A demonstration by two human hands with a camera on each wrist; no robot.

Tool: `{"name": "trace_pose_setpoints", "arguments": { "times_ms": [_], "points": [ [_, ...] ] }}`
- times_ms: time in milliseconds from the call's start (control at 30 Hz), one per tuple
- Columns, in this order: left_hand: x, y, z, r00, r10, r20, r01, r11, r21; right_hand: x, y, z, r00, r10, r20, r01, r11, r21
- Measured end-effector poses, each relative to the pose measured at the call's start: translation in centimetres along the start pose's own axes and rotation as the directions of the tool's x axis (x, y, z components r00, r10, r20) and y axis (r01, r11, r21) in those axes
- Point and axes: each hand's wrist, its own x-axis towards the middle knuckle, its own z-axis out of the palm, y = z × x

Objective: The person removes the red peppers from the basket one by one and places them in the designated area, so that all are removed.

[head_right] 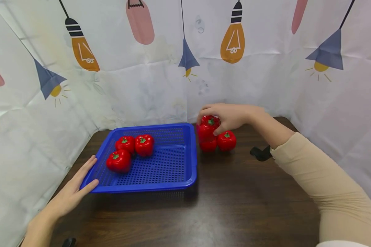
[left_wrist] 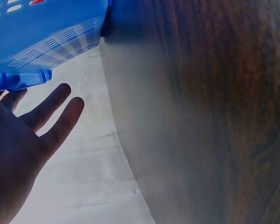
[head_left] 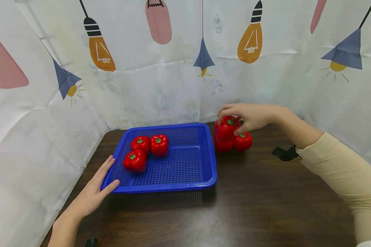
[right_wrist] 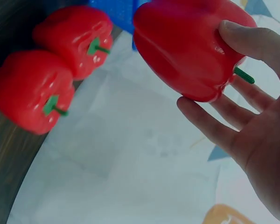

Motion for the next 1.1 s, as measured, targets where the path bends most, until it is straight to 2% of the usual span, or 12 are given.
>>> {"name": "trace_pose_setpoints", "arguments": {
  "times_ms": [400, 767, 1100],
  "points": [
    [0.0, 0.1, 0.0, 1.0, -0.007, 0.002, 0.007, 1.0, 0.009, -3.4, 2.2, -0.4, 0.993, 0.101, -0.063, -0.097, 0.994, 0.053],
    [0.0, 0.0, 0.1, 1.0, -0.008, -0.004, 0.008, 1.0, 0.007, -5.7, 3.9, -0.4, 0.99, 0.113, -0.089, -0.106, 0.991, 0.076],
    [0.0, -0.1, 0.0, 1.0, 0.003, -0.005, -0.003, 1.0, 0.007, -7.5, 5.0, -0.4, 0.977, 0.187, -0.105, -0.179, 0.981, 0.074]
  ]
}}
